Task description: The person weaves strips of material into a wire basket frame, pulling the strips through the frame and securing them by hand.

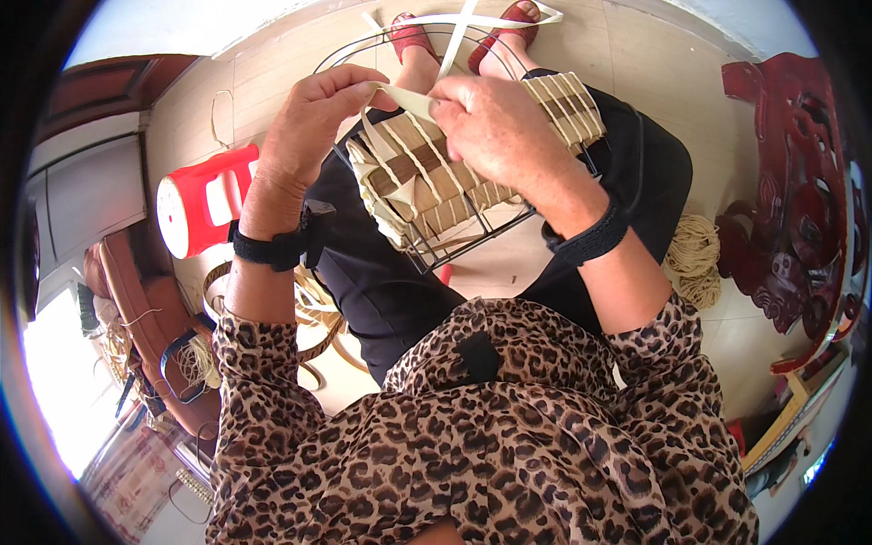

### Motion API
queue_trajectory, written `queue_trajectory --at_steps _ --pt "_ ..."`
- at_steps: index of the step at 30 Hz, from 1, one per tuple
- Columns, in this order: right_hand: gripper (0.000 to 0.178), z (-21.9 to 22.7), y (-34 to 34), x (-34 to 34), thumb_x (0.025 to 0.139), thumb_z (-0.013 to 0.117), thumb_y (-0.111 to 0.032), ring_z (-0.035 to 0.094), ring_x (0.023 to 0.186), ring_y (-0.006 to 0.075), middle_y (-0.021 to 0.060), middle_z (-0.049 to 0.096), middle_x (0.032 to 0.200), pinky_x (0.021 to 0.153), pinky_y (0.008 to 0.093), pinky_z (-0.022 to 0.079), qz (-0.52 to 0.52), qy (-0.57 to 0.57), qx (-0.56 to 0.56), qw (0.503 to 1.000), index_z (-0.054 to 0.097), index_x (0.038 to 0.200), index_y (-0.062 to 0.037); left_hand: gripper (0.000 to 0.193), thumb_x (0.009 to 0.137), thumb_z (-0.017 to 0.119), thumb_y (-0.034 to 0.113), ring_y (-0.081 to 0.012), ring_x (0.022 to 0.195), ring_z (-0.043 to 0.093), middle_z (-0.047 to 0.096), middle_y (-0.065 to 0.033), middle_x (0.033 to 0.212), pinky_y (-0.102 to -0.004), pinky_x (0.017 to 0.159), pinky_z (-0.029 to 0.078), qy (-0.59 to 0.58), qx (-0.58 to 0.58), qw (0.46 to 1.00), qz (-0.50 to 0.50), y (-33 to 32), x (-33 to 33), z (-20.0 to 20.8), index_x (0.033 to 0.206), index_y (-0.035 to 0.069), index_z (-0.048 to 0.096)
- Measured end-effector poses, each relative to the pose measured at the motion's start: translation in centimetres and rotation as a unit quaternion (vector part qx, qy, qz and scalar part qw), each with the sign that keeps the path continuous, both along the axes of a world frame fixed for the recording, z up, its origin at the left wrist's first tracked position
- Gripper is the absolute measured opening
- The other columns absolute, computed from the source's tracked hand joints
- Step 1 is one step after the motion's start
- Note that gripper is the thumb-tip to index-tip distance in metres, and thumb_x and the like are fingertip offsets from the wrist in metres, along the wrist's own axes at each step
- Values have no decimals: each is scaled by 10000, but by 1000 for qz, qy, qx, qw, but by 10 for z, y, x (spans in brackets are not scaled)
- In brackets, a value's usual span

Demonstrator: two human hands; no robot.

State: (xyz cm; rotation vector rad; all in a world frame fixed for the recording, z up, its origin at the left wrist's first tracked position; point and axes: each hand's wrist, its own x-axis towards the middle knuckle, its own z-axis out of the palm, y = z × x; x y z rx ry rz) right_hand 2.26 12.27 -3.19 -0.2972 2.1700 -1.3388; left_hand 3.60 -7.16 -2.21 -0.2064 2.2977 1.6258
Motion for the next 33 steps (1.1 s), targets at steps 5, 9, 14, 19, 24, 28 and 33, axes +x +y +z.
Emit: queue_trajectory --at_steps 5,9,14,19,24,28,33 --pt "176 -6 2 -15 844 549 -193 576 553 226 108 575 558 654 352 442 39 243 -43 968 634 881 -43 242 890 510 146 -126 867 583 653 -61 879 -244 841 421 -4 -45 998 -33 7 -3 1 1043 -21 596" --pt "173 -2 -8 -21 827 583 -166 500 573 114 61 530 637 558 271 407 17 183 10 983 624 880 -7 201 798 577 176 -76 616 522 597 -23 643 -233 600 430 56 -125 991 4 10 0 5 855 1 658" --pt "234 -14 -10 -16 797 558 -198 553 570 221 122 559 567 572 330 425 -54 39 -46 997 621 734 19 219 843 586 203 -67 611 510 580 -1 662 -224 582 416 7 -184 983 3 11 0 15 868 -3 658" --pt "241 -17 -17 -3 810 531 -165 514 557 139 55 566 614 538 291 414 -141 -146 -169 965 609 732 49 183 822 572 152 -25 516 433 532 19 607 -188 461 343 -25 -133 991 7 6 -5 7 839 -14 647" --pt "160 -13 -19 3 836 546 -121 527 611 97 43 585 743 581 226 447 -143 -228 -211 940 607 863 24 173 794 567 94 -34 500 443 548 9 635 -175 459 358 -2 -104 994 -10 8 -4 5 900 -16 649" --pt "160 -21 -23 2 844 540 -119 555 671 106 51 597 781 638 228 458 -137 -235 -295 916 611 869 23 221 786 551 61 -42 512 476 588 -16 688 -172 462 377 -33 -109 993 -29 5 -10 5 970 -25 636" --pt "150 -21 -24 -4 811 560 -96 584 722 129 82 626 778 680 255 460 -86 -138 -173 971 628 860 28 225 780 550 55 -48 545 515 607 -23 692 -183 469 378 -54 -31 998 -14 3 -9 13 977 -14 634"
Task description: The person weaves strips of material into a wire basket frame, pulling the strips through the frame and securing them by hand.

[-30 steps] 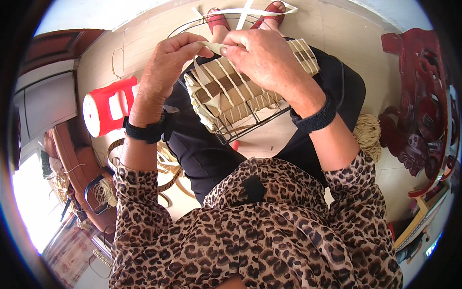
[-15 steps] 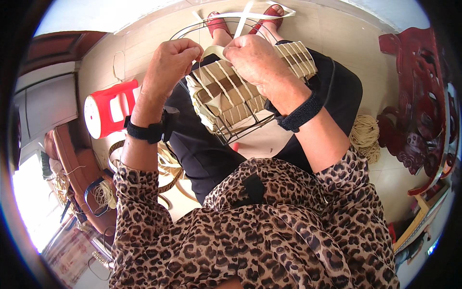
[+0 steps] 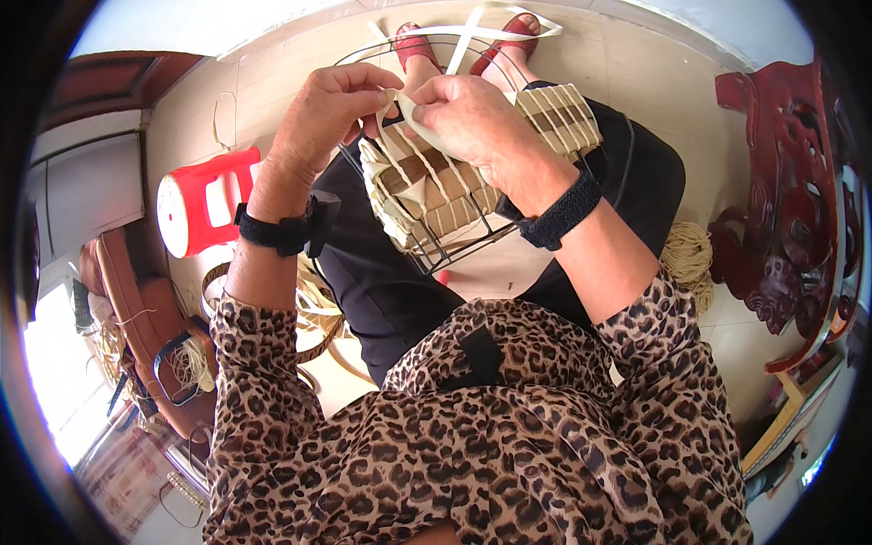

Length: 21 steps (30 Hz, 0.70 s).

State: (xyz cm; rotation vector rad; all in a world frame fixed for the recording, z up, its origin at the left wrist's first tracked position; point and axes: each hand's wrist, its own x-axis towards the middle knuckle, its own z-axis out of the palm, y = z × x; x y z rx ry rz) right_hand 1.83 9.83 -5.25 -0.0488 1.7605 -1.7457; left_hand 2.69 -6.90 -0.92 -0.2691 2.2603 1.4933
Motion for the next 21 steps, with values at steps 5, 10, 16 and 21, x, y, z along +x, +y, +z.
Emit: queue_trajectory --at_steps 5,10,16,21 --pt "163 0 2 -4 794 572 -115 591 705 154 104 634 746 662 289 453 23 79 51 995 633 857 22 225 784 542 62 -49 582 529 615 -19 709 -173 500 378 33 17 999 -17 -2 -2 -4 980 0 636" --pt "160 8 8 -9 796 583 -150 592 670 185 94 628 712 671 333 440 26 200 145 969 642 865 -18 230 801 548 91 -46 583 516 616 -18 720 -172 513 391 36 23 999 -33 -2 -2 -7 996 5 637" --pt "139 0 8 -22 795 568 -156 617 710 267 107 639 708 724 405 421 57 351 187 916 668 886 -125 215 825 574 152 -48 613 527 615 -19 723 -173 542 411 33 32 999 -8 -3 1 -2 963 4 651" --pt "156 5 8 -25 786 543 -146 619 707 306 153 631 722 684 429 459 58 430 223 873 668 865 -96 225 791 624 199 -82 657 549 609 -33 692 -221 610 441 28 -169 985 -32 2 12 2 822 -20 664"
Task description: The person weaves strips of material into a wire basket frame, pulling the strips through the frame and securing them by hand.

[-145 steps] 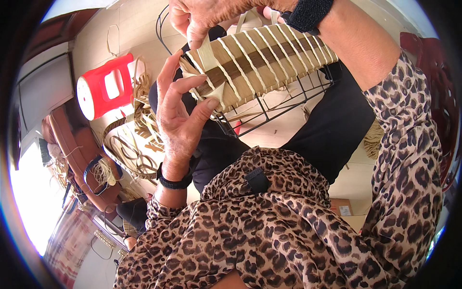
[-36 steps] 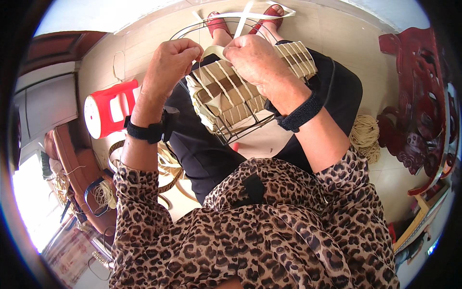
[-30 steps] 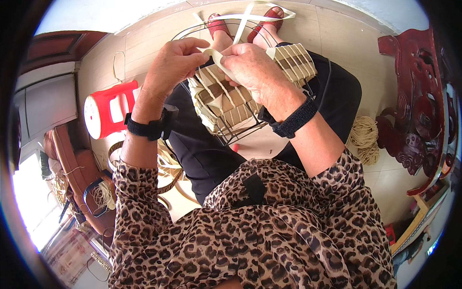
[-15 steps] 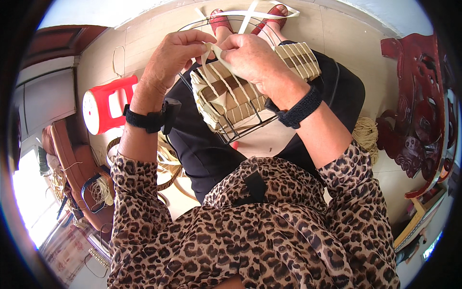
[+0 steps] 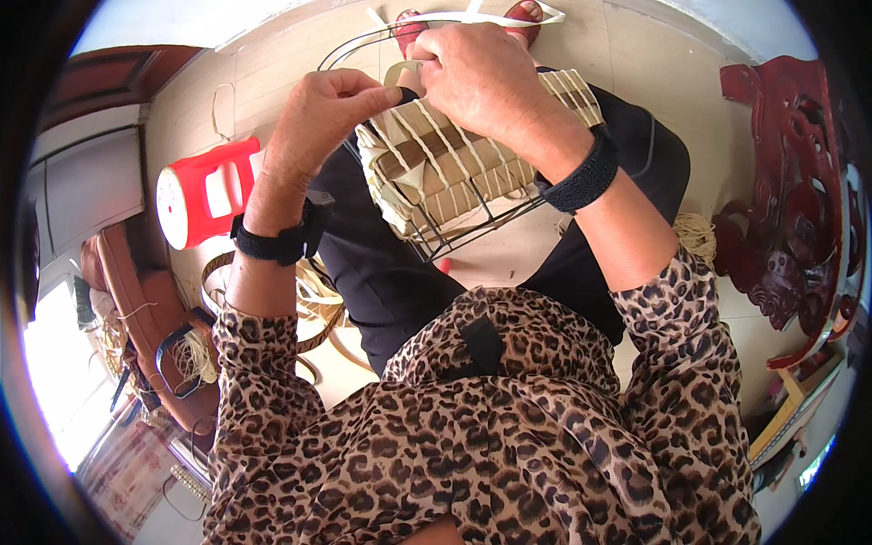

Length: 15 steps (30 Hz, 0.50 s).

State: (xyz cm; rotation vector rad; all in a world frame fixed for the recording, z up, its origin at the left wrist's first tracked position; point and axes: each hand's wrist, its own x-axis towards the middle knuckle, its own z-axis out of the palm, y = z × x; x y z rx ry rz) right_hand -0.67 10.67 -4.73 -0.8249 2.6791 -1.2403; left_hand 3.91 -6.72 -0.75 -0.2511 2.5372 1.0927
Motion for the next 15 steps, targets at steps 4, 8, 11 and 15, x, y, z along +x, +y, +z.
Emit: queue_trajectory --at_steps 4,8,11,15 --pt "158 11 0 -8 778 528 -140 614 705 333 176 627 754 655 444 469 22 -61 32 997 664 842 -88 200 774 612 170 -86 635 536 598 -23 679 -225 592 435 30 2 999 23 3 2 -8 796 -25 650" --pt "190 24 -2 -20 801 565 -154 558 557 164 91 603 648 561 302 441 78 -32 68 994 644 902 -15 188 790 604 166 -80 620 525 593 -16 682 -225 580 427 14 44 998 39 1 1 -16 796 -19 639" --pt "199 35 -6 -31 799 578 -177 527 508 126 48 587 602 509 282 423 64 -157 69 983 649 869 -5 175 818 589 159 -71 635 520 586 2 694 -214 604 419 -5 103 994 26 -4 0 -24 821 -10 631" --pt "154 28 -10 -25 772 587 -115 501 470 116 49 546 555 441 266 400 100 -326 125 932 618 690 11 169 844 579 163 -59 671 517 580 21 720 -200 655 414 -17 191 981 27 -5 0 -28 849 2 630"
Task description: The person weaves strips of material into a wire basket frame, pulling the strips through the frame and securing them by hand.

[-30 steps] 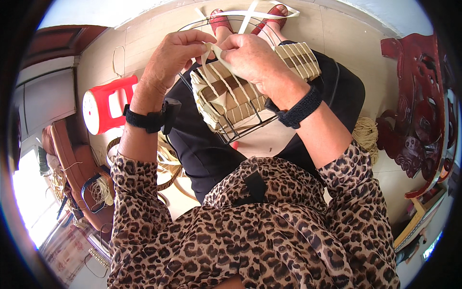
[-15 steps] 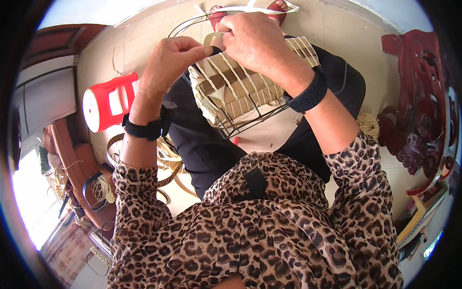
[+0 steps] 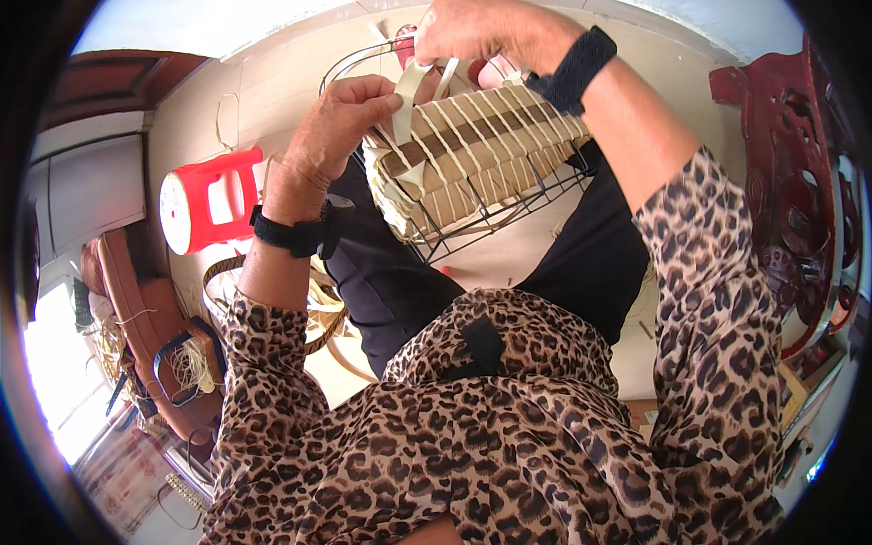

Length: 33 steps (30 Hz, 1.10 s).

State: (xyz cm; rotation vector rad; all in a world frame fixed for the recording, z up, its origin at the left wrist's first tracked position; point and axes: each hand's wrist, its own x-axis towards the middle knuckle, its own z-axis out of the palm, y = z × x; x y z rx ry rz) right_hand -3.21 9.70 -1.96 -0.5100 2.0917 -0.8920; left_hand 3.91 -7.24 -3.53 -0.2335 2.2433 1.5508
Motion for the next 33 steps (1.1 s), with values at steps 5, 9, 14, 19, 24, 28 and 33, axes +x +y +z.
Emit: queue_trajectory --at_steps 5,9,14,19,24,28,33 --pt "119 -25 10 -28 779 566 -89 473 398 93 47 561 557 323 229 305 -37 -372 -122 919 626 720 -5 176 843 587 179 -48 662 513 579 27 714 -200 648 416 0 58 998 -3 8 -1 8 854 9 633" --pt "139 -27 8 -25 795 569 -112 469 398 78 44 547 548 331 197 268 -40 -398 -164 902 617 705 -17 177 833 601 189 -39 633 506 568 35 686 -200 609 410 13 2 1000 -12 12 -4 11 824 17 638" --pt "178 -26 15 -28 810 588 -162 399 435 49 3 481 566 359 181 244 -96 -381 -250 885 599 732 -3 178 836 599 188 -41 628 506 560 34 682 -201 582 399 8 60 998 15 11 -9 4 765 29 635" --pt "259 -32 20 -1 802 661 -275 379 496 28 -51 464 634 475 159 344 -150 -245 -339 896 620 829 -21 194 873 542 184 -105 721 542 614 -39 786 -238 680 422 -27 201 977 65 0 -1 -4 821 16 626" --pt "251 -50 30 22 828 632 -238 516 729 59 -1 575 764 697 193 437 -144 -238 -377 884 626 911 -1 230 895 507 198 -143 740 554 620 -71 825 -265 711 434 -56 265 959 88 -5 0 -6 851 5 625" --pt "208 -32 33 25 834 619 -213 535 750 75 -21 579 761 710 227 438 -201 -229 -345 888 640 860 -7 194 852 573 192 -103 726 540 598 -37 771 -249 697 422 -25 186 981 43 -4 -4 1 836 3 616" --pt "143 -26 31 8 827 604 -166 524 645 98 3 562 664 616 260 420 -92 125 -186 970 632 832 -26 127 792 618 129 -51 654 512 567 9 689 -212 608 407 40 -6 999 -3 4 -8 5 823 7 608"
